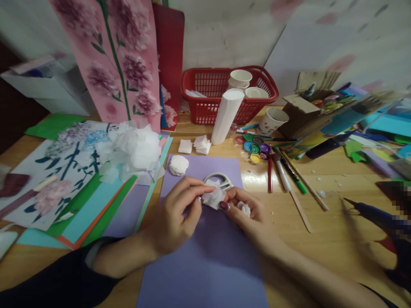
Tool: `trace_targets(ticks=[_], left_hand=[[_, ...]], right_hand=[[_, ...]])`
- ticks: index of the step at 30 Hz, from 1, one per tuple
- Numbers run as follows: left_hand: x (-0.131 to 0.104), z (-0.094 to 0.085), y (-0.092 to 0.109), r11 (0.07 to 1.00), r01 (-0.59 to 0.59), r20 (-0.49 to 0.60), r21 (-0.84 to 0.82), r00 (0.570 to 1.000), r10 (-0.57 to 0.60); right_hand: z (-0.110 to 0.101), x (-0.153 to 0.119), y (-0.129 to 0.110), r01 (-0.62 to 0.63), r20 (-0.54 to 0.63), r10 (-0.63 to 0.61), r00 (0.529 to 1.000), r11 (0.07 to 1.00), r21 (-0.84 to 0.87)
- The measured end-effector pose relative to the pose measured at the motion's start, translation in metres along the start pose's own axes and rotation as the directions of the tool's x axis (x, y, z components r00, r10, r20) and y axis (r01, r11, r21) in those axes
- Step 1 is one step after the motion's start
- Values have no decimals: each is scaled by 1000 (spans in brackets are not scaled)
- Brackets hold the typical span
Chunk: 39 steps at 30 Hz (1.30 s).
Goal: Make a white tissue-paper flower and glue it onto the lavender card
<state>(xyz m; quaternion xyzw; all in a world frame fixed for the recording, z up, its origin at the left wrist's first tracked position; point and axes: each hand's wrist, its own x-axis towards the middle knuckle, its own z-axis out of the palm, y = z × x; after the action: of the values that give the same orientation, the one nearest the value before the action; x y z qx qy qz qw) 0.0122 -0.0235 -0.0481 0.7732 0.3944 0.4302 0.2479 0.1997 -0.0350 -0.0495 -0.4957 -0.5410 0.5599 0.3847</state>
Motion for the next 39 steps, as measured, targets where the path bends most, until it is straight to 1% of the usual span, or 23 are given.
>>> trace_targets(ticks=[2, 4, 8, 12, 18, 21, 26, 31, 36, 39], left_hand=[[0, 0, 3, 998, -60, 41, -10, 997, 61], [0, 1, 3, 995, -98, 58, -30, 993, 100], [1, 0, 2, 995, -78, 59, -56, 995, 81], [2, 0, 3, 994, -72, 50, -76, 996, 76], [2, 1, 4, 994, -82, 50, -69, 995, 86], [2, 1, 3, 995, -72, 45, -74, 996, 76], [2, 3, 1, 989, -4, 8, -149, 1000, 5], [1, 6, 0, 976, 49, -2, -210, 999, -51], [0, 8, -1, 947, 196, -14, -256, 978, -206], [-1, 8, -2, 916, 251, -2, -312, 964, -265]], right_hand=[[0, 0, -1, 13, 7, -13, 1000, 1000, -8], [-1, -1, -2, 19, 13, -19, 1000, 1000, -4], [-1, -2, -2, -3, 25, 2, 1000, 999, 49], [0, -3, -2, -35, -2, 36, 999, 998, 52], [1, -2, -2, -4, -15, 5, 1000, 998, 68], [0, -2, -3, 23, -2, -23, 1000, 999, 49], [-1, -2, -4, 68, 4, -68, 998, 996, -58], [-2, -1, -1, 91, 5, -91, 996, 995, -40], [-1, -3, 2, 57, 11, -57, 998, 998, -24], [-1, -3, 1, 47, 5, -47, 999, 998, -49]])
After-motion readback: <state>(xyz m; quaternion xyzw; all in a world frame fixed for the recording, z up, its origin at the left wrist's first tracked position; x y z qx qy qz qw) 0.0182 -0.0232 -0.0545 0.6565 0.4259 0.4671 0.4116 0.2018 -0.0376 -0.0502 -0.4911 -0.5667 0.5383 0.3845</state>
